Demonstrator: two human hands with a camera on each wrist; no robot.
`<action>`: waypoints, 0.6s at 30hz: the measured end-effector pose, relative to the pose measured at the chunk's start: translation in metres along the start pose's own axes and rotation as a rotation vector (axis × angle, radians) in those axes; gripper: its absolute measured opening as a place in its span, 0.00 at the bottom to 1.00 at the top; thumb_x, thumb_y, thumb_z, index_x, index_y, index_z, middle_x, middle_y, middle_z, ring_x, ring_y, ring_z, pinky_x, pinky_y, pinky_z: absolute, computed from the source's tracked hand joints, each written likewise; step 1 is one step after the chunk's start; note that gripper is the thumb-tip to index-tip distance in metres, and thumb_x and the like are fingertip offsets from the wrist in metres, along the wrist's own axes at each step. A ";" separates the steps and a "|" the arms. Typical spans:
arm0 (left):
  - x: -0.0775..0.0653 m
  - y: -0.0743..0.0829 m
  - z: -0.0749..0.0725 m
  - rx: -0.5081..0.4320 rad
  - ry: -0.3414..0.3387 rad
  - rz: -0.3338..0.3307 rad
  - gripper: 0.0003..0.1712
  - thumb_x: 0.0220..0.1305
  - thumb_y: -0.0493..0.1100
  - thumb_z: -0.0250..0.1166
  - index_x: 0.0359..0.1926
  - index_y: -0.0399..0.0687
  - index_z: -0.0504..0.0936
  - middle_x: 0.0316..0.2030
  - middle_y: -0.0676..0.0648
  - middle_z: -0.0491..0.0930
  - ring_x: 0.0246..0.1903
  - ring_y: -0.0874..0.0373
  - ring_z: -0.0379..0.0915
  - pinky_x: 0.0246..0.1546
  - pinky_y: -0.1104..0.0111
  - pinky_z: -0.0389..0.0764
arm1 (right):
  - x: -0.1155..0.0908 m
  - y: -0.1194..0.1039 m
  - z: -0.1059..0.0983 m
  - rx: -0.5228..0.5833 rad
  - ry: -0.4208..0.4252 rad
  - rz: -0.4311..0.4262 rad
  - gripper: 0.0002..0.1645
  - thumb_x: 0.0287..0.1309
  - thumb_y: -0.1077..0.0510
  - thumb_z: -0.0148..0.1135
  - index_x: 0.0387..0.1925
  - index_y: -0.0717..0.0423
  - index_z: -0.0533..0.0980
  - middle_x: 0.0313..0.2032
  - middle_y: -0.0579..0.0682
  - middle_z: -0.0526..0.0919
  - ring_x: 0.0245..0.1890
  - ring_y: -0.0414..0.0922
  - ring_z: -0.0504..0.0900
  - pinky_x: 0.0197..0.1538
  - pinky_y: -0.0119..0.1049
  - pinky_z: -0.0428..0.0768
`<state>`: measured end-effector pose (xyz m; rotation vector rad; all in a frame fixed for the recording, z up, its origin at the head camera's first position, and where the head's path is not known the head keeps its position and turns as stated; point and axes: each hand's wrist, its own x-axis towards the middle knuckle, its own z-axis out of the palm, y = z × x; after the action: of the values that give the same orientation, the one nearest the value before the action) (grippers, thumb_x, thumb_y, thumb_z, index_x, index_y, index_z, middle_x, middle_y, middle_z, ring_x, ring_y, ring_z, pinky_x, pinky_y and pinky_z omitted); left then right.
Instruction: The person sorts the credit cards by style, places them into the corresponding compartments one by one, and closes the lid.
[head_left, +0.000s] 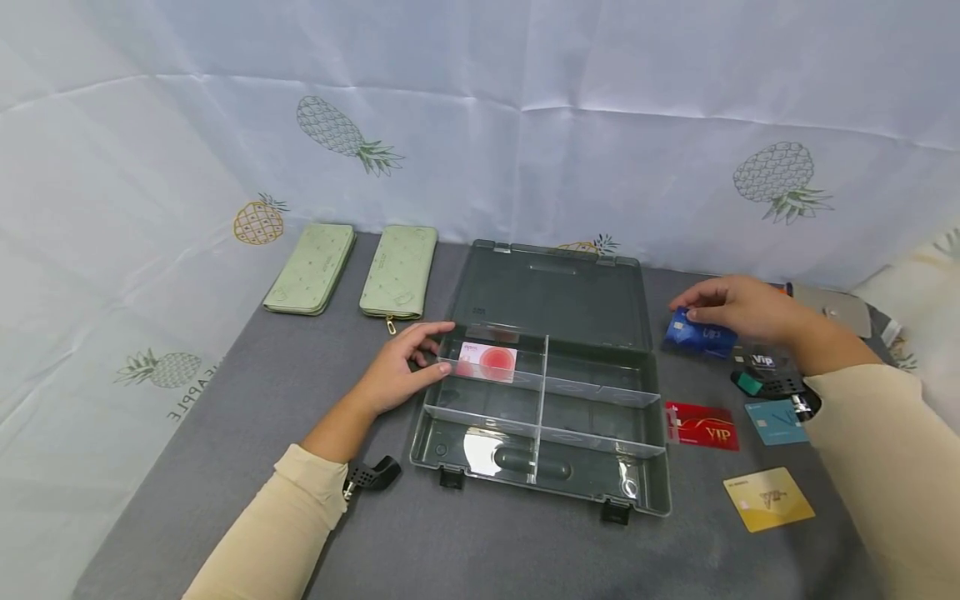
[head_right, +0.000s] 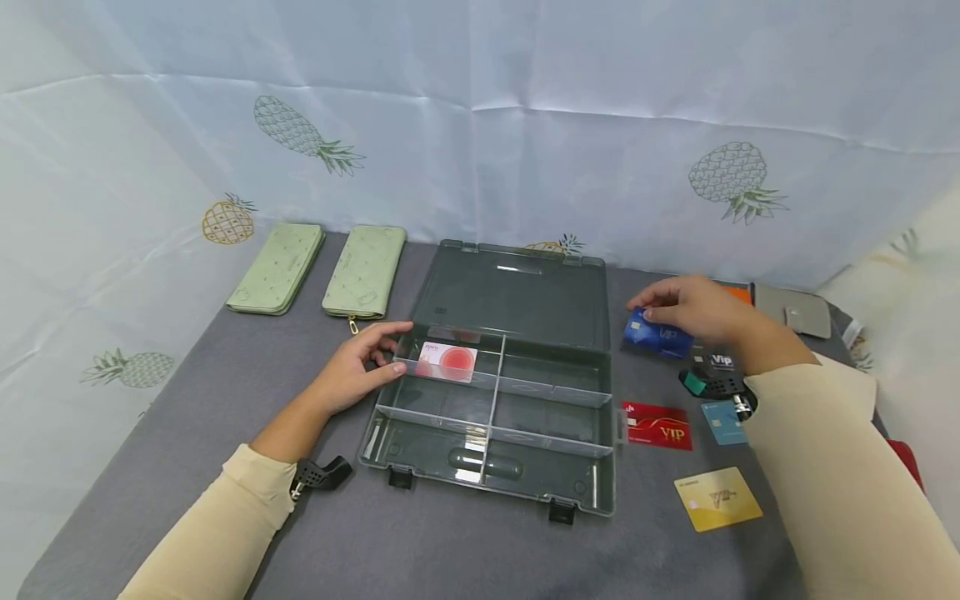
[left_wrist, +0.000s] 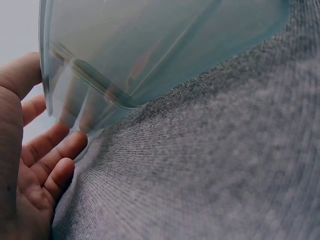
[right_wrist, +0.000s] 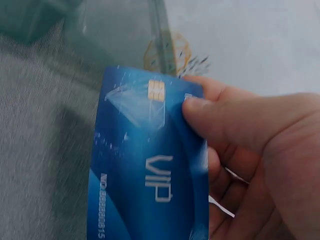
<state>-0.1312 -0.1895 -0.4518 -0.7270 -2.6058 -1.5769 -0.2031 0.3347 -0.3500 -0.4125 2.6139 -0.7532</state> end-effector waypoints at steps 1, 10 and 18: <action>0.000 0.000 0.000 -0.001 0.000 0.001 0.35 0.67 0.39 0.74 0.73 0.47 0.77 0.64 0.42 0.79 0.51 0.49 0.79 0.46 0.60 0.79 | -0.001 -0.005 -0.002 0.002 -0.003 -0.008 0.20 0.81 0.57 0.58 0.66 0.57 0.81 0.65 0.66 0.79 0.62 0.65 0.78 0.61 0.68 0.77; -0.001 0.001 -0.001 0.018 0.000 -0.007 0.35 0.67 0.42 0.74 0.74 0.49 0.77 0.64 0.42 0.79 0.51 0.50 0.79 0.46 0.64 0.79 | -0.003 -0.061 0.006 0.060 -0.037 -0.103 0.19 0.79 0.54 0.62 0.65 0.49 0.85 0.66 0.61 0.82 0.64 0.62 0.79 0.58 0.58 0.82; 0.000 0.001 0.000 0.011 0.006 -0.002 0.35 0.67 0.40 0.74 0.73 0.47 0.77 0.63 0.42 0.80 0.51 0.49 0.79 0.46 0.61 0.79 | 0.006 -0.086 0.035 0.099 -0.071 -0.213 0.17 0.77 0.56 0.64 0.61 0.49 0.87 0.59 0.51 0.87 0.59 0.50 0.84 0.57 0.46 0.83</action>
<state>-0.1305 -0.1892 -0.4506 -0.7179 -2.6104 -1.5610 -0.1784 0.2475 -0.3310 -0.6831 2.4803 -0.9149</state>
